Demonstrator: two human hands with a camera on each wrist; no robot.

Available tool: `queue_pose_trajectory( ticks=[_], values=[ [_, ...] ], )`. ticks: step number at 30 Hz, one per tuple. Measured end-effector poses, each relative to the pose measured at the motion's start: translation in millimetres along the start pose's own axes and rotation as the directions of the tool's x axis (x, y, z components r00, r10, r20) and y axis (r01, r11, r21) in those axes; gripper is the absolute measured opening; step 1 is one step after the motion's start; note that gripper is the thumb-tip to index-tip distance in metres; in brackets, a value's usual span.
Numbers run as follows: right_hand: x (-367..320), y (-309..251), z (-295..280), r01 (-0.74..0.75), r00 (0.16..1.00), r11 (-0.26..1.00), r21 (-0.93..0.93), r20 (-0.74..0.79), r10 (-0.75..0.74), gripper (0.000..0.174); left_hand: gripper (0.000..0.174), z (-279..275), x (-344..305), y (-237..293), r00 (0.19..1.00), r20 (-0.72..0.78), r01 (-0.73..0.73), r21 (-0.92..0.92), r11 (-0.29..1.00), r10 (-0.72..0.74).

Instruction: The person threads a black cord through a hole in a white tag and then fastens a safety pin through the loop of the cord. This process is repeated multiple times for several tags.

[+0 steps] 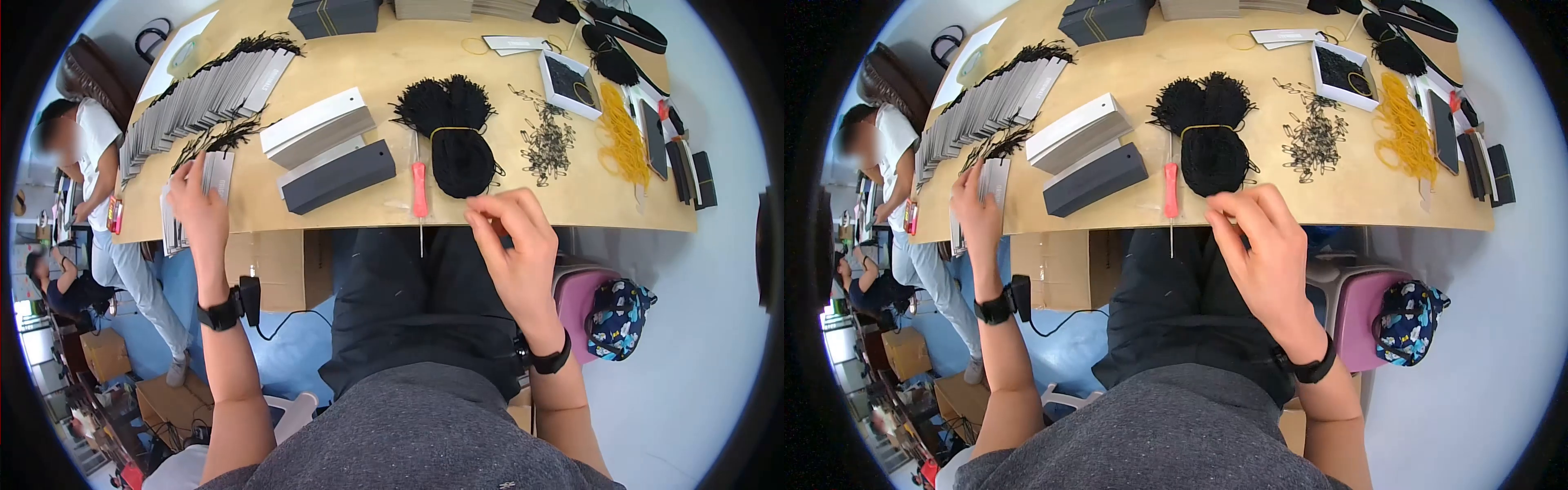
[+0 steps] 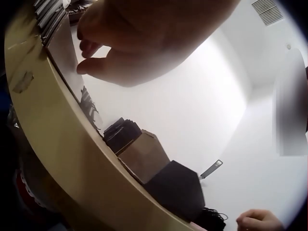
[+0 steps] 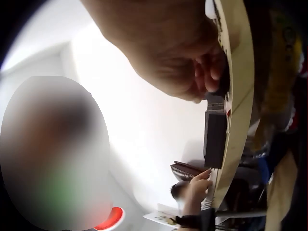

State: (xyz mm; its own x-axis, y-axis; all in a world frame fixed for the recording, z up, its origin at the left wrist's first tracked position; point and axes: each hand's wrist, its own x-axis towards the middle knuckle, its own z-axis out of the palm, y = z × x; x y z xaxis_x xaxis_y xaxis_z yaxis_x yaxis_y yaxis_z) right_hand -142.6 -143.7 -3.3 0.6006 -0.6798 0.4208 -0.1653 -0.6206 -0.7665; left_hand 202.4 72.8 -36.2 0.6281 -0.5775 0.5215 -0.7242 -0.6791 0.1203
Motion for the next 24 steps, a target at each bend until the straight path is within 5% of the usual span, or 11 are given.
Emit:
queue_pose_trajectory(
  ticks=[4, 6, 8, 9, 10, 12, 13, 15, 19, 24],
  values=[
    [14.7, 7.9, 12.2, 0.075, 0.995, 0.99, -0.123, -0.049, -0.081, 0.017, 0.043, -54.3, -9.4, 78.6, 0.975, -0.222, -0.032, -0.098, 0.995, 0.009],
    [17.5, 16.6, 19.7, 0.186, 0.977, 0.948, -0.257, -0.056, -0.207, 0.018, 0.038, -67.0, -24.8, 111.8, 0.986, -0.153, -0.144, -0.56, 0.816, 0.07],
    [15.2, 11.0, 18.1, 0.217, 0.968, 0.942, -0.257, -0.067, -0.241, 0.018, 0.03, -71.4, -41.8, 142.3, 0.976, 0.088, -0.046, -0.807, 0.589, 0.197],
    [11.9, 7.0, 16.4, 0.24, 0.96, 0.936, -0.258, -0.082, -0.269, 0.018, 0.028, -76.2, -50.1, 157.6, 0.901, 0.375, 0.269, -0.877, 0.399, 0.218],
    [6.9, 2.8, 14.1, 0.241, 0.96, 0.936, -0.256, -0.079, -0.269, 0.018, 0.027, -79.4, -55.2, 171.2, 0.734, 0.607, 0.575, -0.794, 0.199, 0.303],
    [-5.4, -6.0, 6.8, 0.388, 0.917, 0.874, -0.294, 0.021, -0.399, 0.02, 0.037, -66.3, -57.8, 189.5, 0.539, 0.703, 0.804, -0.594, -0.035, 0.464],
    [-10.0, -9.9, 3.8, 0.458, 0.886, 0.845, -0.276, 0.061, -0.46, 0.021, 0.037, -59.8, -58.8, 199.2, 0.537, 0.701, 0.805, -0.593, -0.036, 0.468],
    [-23.4, -13.3, -0.8, 0.513, 0.858, 0.82, -0.252, 0.134, -0.496, 0.021, 0.045, -48.8, -58.5, 213.4, 0.418, 0.764, 0.906, -0.318, -0.278, 0.491],
    [-47.7, -22.8, -4.9, 0.535, 0.828, 0.828, -0.166, 0.3, -0.474, 0.019, 0.038, -40.5, -48.0, 219.8, 0.299, 0.805, 0.945, -0.175, -0.275, 0.513],
    [-61.1, -25.2, 4.9, 0.437, 0.835, 0.899, 0.028, 0.359, -0.417, 0.019, 0.031, -33.2, -55.0, 215.9, 0.328, 0.812, 0.94, -0.228, -0.255, 0.483]
  ],
)
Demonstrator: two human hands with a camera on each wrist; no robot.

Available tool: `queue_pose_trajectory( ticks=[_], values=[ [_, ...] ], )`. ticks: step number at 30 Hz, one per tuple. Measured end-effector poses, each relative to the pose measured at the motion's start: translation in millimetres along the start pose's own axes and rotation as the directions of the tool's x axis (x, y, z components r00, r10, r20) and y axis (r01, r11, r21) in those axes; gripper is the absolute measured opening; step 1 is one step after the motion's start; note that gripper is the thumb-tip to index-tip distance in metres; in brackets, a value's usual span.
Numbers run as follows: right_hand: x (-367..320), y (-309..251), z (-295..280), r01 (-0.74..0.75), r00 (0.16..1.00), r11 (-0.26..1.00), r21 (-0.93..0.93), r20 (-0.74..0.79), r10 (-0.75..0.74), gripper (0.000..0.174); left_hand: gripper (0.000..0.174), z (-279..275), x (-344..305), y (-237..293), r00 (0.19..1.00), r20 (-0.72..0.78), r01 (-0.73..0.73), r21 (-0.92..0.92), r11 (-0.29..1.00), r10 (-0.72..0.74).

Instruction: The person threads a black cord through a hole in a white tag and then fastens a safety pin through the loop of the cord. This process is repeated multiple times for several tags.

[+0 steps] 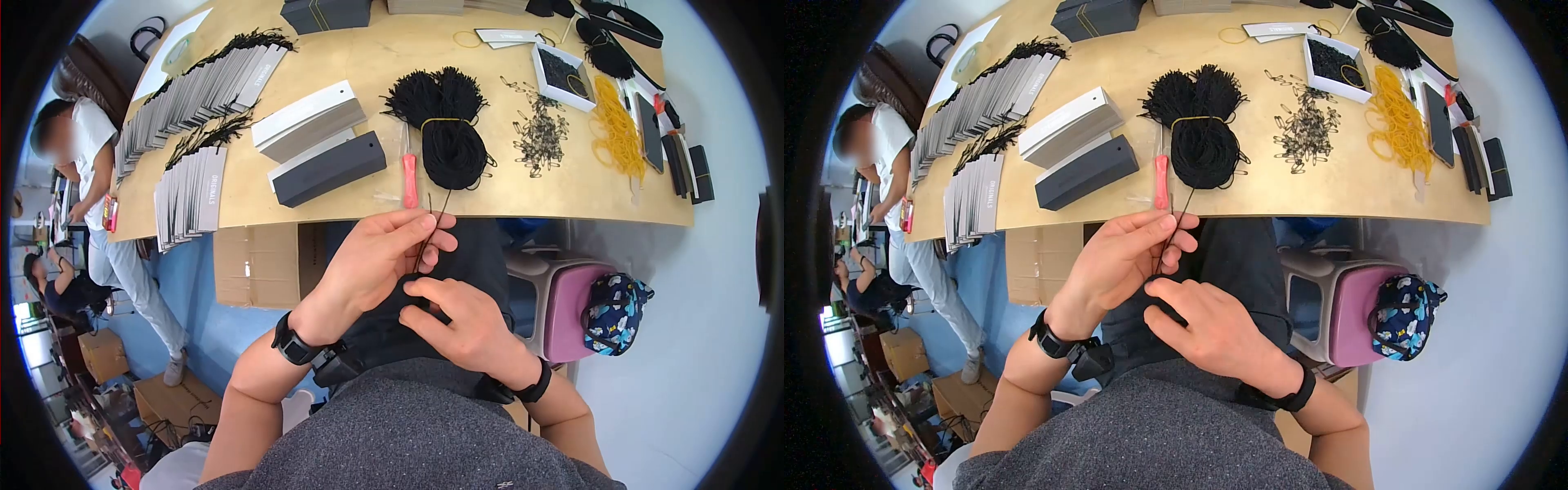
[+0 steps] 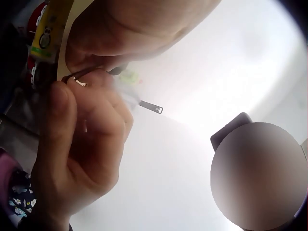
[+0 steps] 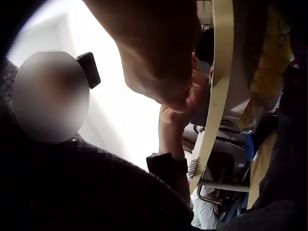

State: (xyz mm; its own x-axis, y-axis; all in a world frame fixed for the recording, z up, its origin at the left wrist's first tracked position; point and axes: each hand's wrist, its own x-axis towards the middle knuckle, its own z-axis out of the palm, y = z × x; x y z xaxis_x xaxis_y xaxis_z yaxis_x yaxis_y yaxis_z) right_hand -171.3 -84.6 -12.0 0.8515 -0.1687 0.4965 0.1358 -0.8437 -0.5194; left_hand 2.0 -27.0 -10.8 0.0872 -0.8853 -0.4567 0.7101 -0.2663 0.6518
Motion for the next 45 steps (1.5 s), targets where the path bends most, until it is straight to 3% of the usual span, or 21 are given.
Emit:
queue_pose_trajectory(
  ticks=[2, 9, 11, 12, 14, 15, 17, 18, 20, 22, 26, 28, 36, 39, 41, 45],
  values=[
    [-4.5, 1.4, 9.8, -0.028, 0.995, 0.999, 0.043, -0.096, 0.032, 0.019, 0.03, 0.3, -2.0, -1.3, 1.0, -0.016, -0.004, -0.03, 1.0, 0.003],
    [-5.9, 0.2, 8.6, -0.278, 0.957, 0.944, 0.176, -0.038, 0.288, 0.017, 0.032, -0.5, -6.1, -2.8, 0.995, -0.048, -0.09, -0.054, 0.994, 0.087],
    [-3.9, -4.6, 4.4, -0.599, 0.781, 0.632, 0.491, 0.184, 0.597, 0.014, 0.032, 0.3, -6.7, -2.4, 0.992, -0.045, -0.119, -0.036, 0.992, 0.118],
    [-2.2, -4.9, 0.8, -0.6, 0.78, 0.632, 0.49, 0.183, 0.599, 0.014, 0.033, 2.7, -7.4, -1.7, 0.99, -0.073, -0.122, -0.034, 0.992, 0.12],
    [1.7, -1.4, -6.3, -0.801, 0.517, 0.126, 0.586, 0.569, 0.64, 0.013, 0.033, 3.8, -7.4, -1.2, 0.988, -0.1, -0.125, -0.032, 0.992, 0.122],
    [1.8, 0.7, -6.0, -0.801, 0.516, 0.126, 0.585, 0.568, 0.641, 0.013, 0.034, 3.1, -7.1, -0.6, 0.986, -0.092, -0.14, -0.045, 0.989, 0.136],
    [0.8, 4.0, -4.3, -0.804, 0.467, -0.018, 0.594, 0.651, 0.598, 0.013, 0.034, 1.7, -7.7, -0.1, 0.985, -0.085, -0.154, -0.058, 0.986, 0.149],
    [0.5, 4.2, -4.8, -0.805, 0.467, -0.018, 0.594, 0.651, 0.598, 0.013, 0.035, 0.8, -8.5, 0.0, 0.986, -0.06, -0.16, -0.06, 0.985, 0.157],
    [0.3, 4.7, -5.5, -0.701, 0.646, 0.408, 0.585, 0.279, 0.711, 0.013, 0.035, 0.5, -10.5, 0.3, 0.986, -0.036, -0.168, -0.062, 0.984, 0.166],
    [0.1, 16.2, -9.2, -0.573, 0.743, 0.647, 0.504, -0.015, 0.669, 0.015, 0.036, 3.8, -14.4, 1.1, 0.989, -0.05, -0.143, -0.058, 0.988, 0.14],
    [13.2, 24.5, -23.9, -0.495, 0.769, 0.734, 0.465, -0.159, 0.62, 0.02, 0.036, 6.7, -18.9, 0.0, 0.994, -0.058, -0.092, -0.027, 0.995, 0.09],
    [19.4, 26.0, -27.6, -0.374, 0.873, 0.912, 0.166, -0.268, 0.407, 0.025, 0.035, 3.7, -19.6, -2.2, 0.998, -0.017, -0.058, -0.012, 0.998, 0.058],
    [25.6, 40.0, -34.6, -0.273, 0.954, 0.949, 0.16, -0.085, 0.289, 0.027, 0.029, -6.3, -21.3, -3.6, 1.0, -0.003, 0.007, 0.182, 0.983, -0.007],
    [22.8, 42.3, -35.2, -0.233, 0.973, 0.967, 0.108, 0.02, 0.232, 0.021, 0.025, -6.6, -22.1, -2.5, 0.999, -0.034, 0.025, 0.343, 0.939, -0.015],
    [20.5, 42.6, -32.5, -0.215, 0.976, 0.971, 0.102, 0.016, 0.215, 0.02, 0.022, -0.8, -25.8, 3.1, 0.998, -0.062, 0.017, 0.512, 0.859, 0.017],
    [18.8, 39.1, -24.7, -0.209, 0.978, 0.971, 0.117, 0.011, 0.209, 0.018, 0.018, 1.0, -26.3, 3.0, 0.997, -0.038, -0.026, 0.61, 0.792, 0.062]
  ],
)
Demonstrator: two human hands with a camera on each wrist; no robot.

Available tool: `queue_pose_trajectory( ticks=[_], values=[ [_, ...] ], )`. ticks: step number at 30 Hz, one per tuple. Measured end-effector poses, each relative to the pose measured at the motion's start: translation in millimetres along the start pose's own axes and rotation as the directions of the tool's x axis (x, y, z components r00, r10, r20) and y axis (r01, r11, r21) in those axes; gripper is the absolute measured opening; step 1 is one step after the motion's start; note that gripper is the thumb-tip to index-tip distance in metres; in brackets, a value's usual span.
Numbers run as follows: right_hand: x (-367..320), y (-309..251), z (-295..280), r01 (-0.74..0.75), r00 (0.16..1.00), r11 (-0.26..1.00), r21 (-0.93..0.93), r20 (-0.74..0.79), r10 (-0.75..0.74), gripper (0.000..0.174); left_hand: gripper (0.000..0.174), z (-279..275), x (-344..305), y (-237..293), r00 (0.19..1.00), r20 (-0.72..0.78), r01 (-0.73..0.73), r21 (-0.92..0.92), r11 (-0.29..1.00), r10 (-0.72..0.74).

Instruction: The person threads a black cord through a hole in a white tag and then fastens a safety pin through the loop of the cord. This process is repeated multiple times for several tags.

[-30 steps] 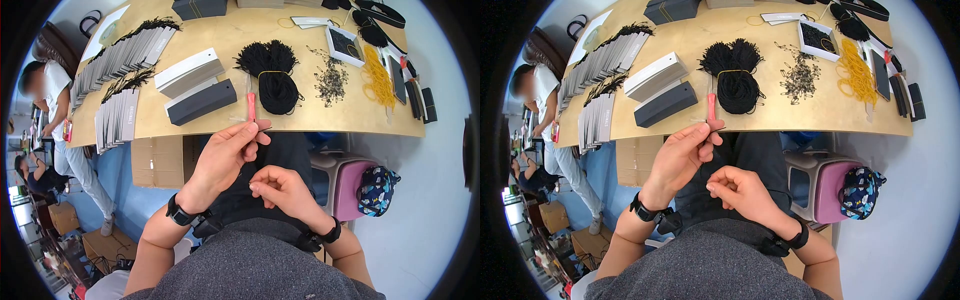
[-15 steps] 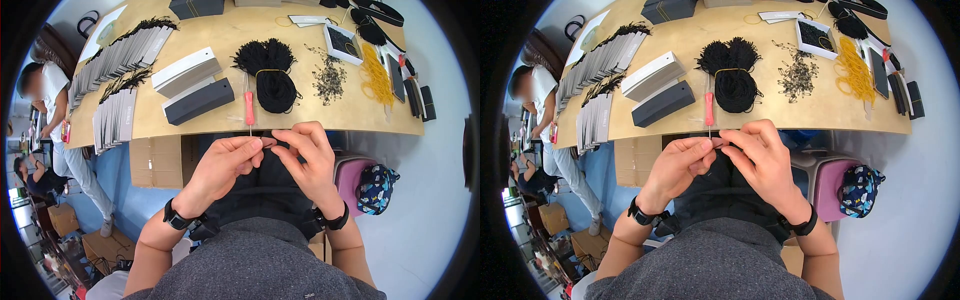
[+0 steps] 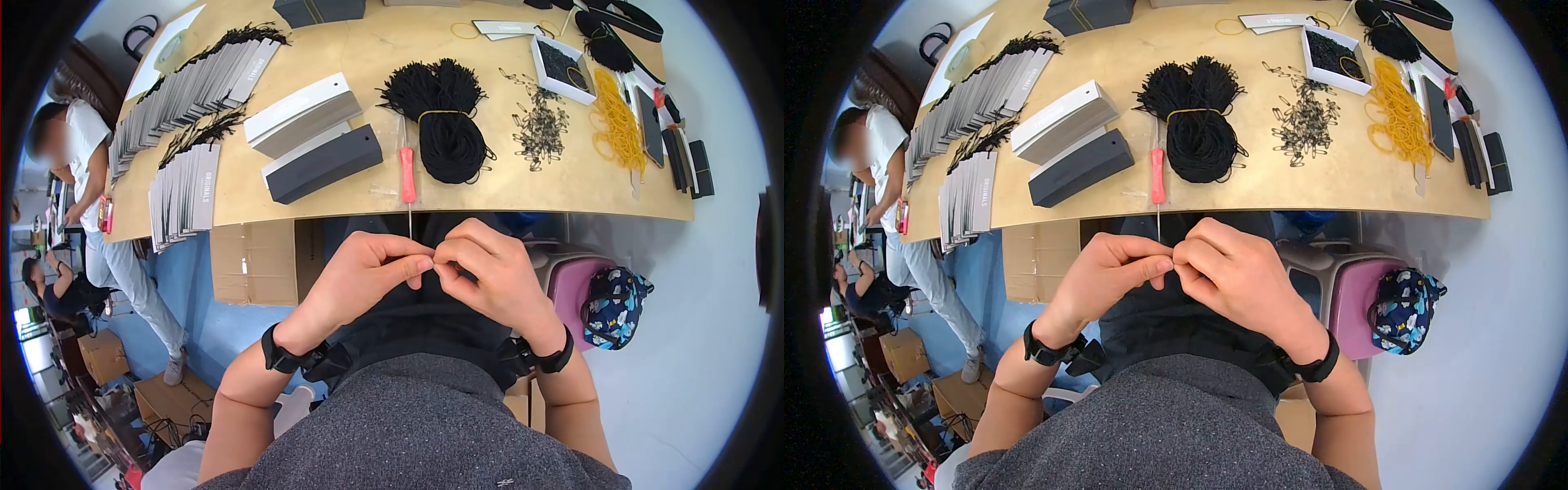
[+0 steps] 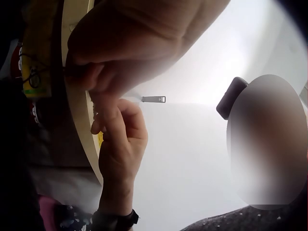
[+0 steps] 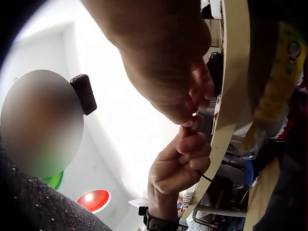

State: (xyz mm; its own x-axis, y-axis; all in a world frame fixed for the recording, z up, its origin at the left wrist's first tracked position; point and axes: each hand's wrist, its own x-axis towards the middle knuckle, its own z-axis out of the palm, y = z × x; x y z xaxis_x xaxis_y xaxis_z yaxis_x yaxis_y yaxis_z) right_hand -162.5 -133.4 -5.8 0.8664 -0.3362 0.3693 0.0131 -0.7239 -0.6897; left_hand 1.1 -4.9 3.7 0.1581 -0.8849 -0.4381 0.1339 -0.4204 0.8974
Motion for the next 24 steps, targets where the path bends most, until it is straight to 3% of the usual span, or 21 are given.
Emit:
queue_pose_trajectory(
  ticks=[6, 9, 14, 19, 21, 24],
  values=[
    [-2.7, -1.6, 0.1, -0.23, 0.973, 0.945, 0.231, 0.071, 0.22, 0.016, 0.017, -0.5, 1.8, -8.8, 0.997, 0.004, -0.078, 0.092, 0.993, 0.078],
    [-3.5, -1.5, 0.1, -0.257, 0.966, 0.922, 0.29, 0.075, 0.246, 0.016, 0.021, -0.9, 1.2, -10.8, 0.995, -0.002, -0.098, 0.106, 0.99, 0.099],
    [-2.9, -1.0, -7.2, -0.247, 0.965, 0.904, 0.348, 0.006, 0.261, 0.021, 0.021, -0.3, 0.3, -4.0, 0.999, -0.016, -0.038, -0.1, 0.994, 0.036],
    [-1.4, -2.0, -11.2, -0.273, 0.961, 0.878, 0.393, 0.074, 0.265, 0.016, 0.02, -2.4, 0.8, -4.2, 0.998, 0.013, -0.062, -0.058, 0.996, 0.063],
    [-2.3, 1.8, -10.3, -0.308, 0.949, 0.878, 0.365, 0.184, 0.257, 0.014, 0.019, -2.4, 1.1, -4.5, 0.995, 0.024, -0.095, -0.035, 0.995, 0.096],
    [-2.1, 1.8, -6.7, -0.318, 0.947, 0.866, 0.385, 0.169, 0.272, 0.011, 0.019, -1.3, 0.1, -1.2, 0.996, 0.048, -0.074, 0.002, 0.997, 0.074]
  ],
)
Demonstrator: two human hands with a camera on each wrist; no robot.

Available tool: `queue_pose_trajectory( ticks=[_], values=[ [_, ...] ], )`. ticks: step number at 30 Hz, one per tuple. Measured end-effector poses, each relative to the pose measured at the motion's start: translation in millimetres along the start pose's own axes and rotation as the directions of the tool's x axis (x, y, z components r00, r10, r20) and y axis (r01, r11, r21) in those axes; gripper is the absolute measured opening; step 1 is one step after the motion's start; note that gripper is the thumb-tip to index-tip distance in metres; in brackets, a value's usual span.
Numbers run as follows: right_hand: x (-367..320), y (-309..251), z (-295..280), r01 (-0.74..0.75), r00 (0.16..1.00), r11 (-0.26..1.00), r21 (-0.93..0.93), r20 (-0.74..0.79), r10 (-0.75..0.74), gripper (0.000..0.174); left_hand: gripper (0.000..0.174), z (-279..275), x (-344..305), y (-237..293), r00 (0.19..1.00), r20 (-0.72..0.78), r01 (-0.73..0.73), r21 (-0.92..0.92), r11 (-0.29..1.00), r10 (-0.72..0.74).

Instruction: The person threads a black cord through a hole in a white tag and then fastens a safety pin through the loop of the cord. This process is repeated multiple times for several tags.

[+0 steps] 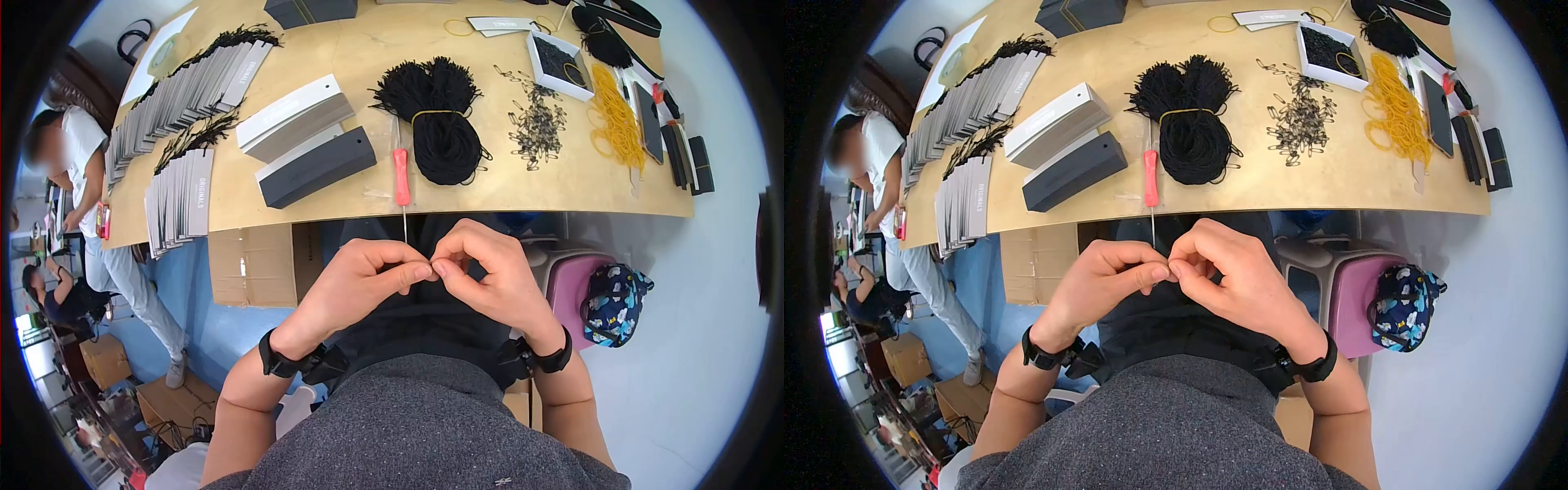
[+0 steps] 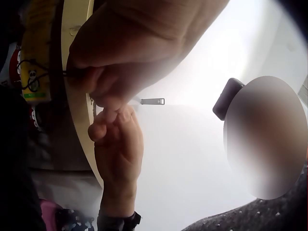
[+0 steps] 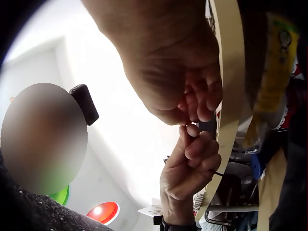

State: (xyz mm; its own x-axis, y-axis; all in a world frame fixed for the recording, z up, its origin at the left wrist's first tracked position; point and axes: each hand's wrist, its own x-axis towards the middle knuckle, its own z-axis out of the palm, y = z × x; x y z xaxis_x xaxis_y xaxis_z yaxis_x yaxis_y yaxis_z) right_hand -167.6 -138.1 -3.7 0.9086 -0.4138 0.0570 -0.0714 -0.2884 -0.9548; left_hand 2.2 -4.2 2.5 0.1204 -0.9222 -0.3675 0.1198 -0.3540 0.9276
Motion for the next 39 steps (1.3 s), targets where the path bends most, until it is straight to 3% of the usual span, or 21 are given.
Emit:
queue_pose_trajectory(
  ticks=[3, 7, 9, 12, 16, 19, 21, 27, 31, 32, 33, 34, 35, 37, 39],
  values=[
    [0.2, -2.8, 2.7, 0.016, 0.997, 1.0, 0.002, -0.074, -0.016, 0.01, 0.019, 0.8, -0.4, 1.7, 1.0, 0.014, 0.007, -0.019, 1.0, -0.006],
    [-1.7, -9.7, 0.1, 0.038, 0.997, 0.999, -0.026, -0.068, -0.04, 0.011, 0.02, -3.4, 0.3, 1.4, 0.998, 0.065, 0.022, -0.024, 0.999, -0.02],
    [-1.2, -4.9, -2.5, 0.126, 0.992, 0.987, -0.103, 0.021, -0.125, 0.013, 0.021, -3.5, 1.0, 1.7, 0.996, 0.092, 0.019, -0.029, 0.999, -0.016],
    [-2.7, -2.1, 0.8, 0.082, 0.997, 0.991, -0.108, 0.001, -0.082, 0.014, 0.018, -3.0, 0.7, 2.5, 0.996, 0.084, 0.044, -0.007, 0.999, -0.044],
    [1.4, -1.7, -0.5, 0.083, 0.988, 0.971, -0.223, -0.108, -0.109, 0.012, 0.011, 1.0, -1.9, -5.4, 0.998, -0.058, 0.004, -0.139, 0.99, -0.012],
    [15.1, 12.0, -18.3, 0.0, 0.917, 0.853, -0.522, -0.34, -0.208, 0.01, 0.008, 2.3, -3.1, -6.6, 0.991, -0.134, -0.047, -0.192, 0.98, 0.022],
    [24.0, 21.1, -30.7, -0.097, 0.889, 0.79, -0.606, -0.41, -0.206, 0.009, 0.008, 3.3, -3.7, -6.1, 0.984, -0.175, -0.073, -0.207, 0.975, 0.037],
    [38.9, 32.1, -43.5, -0.05, 0.925, 0.598, -0.8, -0.263, -0.274, 0.011, 0.009, 3.8, -2.1, -7.5, 0.98, -0.192, -0.099, -0.231, 0.968, 0.054],
    [24.0, 19.4, -36.9, -0.147, 0.918, 0.599, -0.787, -0.333, -0.213, 0.012, 0.009, 5.8, 1.6, -7.5, 0.972, -0.231, -0.118, -0.295, 0.948, 0.049],
    [17.8, 10.3, -34.1, -0.19, 0.917, 0.813, -0.55, -0.395, -0.053, 0.012, 0.009, 7.6, 2.5, -7.7, 0.968, -0.243, -0.131, -0.315, 0.94, 0.053],
    [10.9, 3.0, -30.7, -0.24, 0.907, 0.936, -0.257, -0.402, 0.122, 0.013, 0.009, 9.0, 3.5, -7.7, 0.968, -0.246, -0.13, -0.317, 0.939, 0.051],
    [4.6, -1.1, -26.7, -0.335, 0.894, 0.942, 0.022, -0.308, 0.325, 0.017, 0.01, 10.3, 5.2, -7.3, 0.967, -0.254, -0.115, -0.321, 0.94, 0.031],
    [2.4, -7.3, -22.2, -0.364, 0.893, 0.905, 0.222, -0.193, 0.406, 0.02, 0.011, 11.2, 6.4, -6.8, 0.966, -0.26, -0.1, -0.324, 0.941, 0.013],
    [-0.2, -8.8, -13.3, -0.365, 0.901, 0.812, 0.456, -0.045, 0.431, 0.023, 0.011, 11.2, 8.3, -8.5, 0.968, -0.252, -0.101, -0.318, 0.943, 0.019],
    [1.2, -9.6, -8.6, -0.36, 0.91, 0.781, 0.51, 0.008, 0.414, 0.026, 0.011, 10.8, 8.4, -8.5, 0.968, -0.25, -0.107, -0.311, 0.944, 0.027]
  ],
)
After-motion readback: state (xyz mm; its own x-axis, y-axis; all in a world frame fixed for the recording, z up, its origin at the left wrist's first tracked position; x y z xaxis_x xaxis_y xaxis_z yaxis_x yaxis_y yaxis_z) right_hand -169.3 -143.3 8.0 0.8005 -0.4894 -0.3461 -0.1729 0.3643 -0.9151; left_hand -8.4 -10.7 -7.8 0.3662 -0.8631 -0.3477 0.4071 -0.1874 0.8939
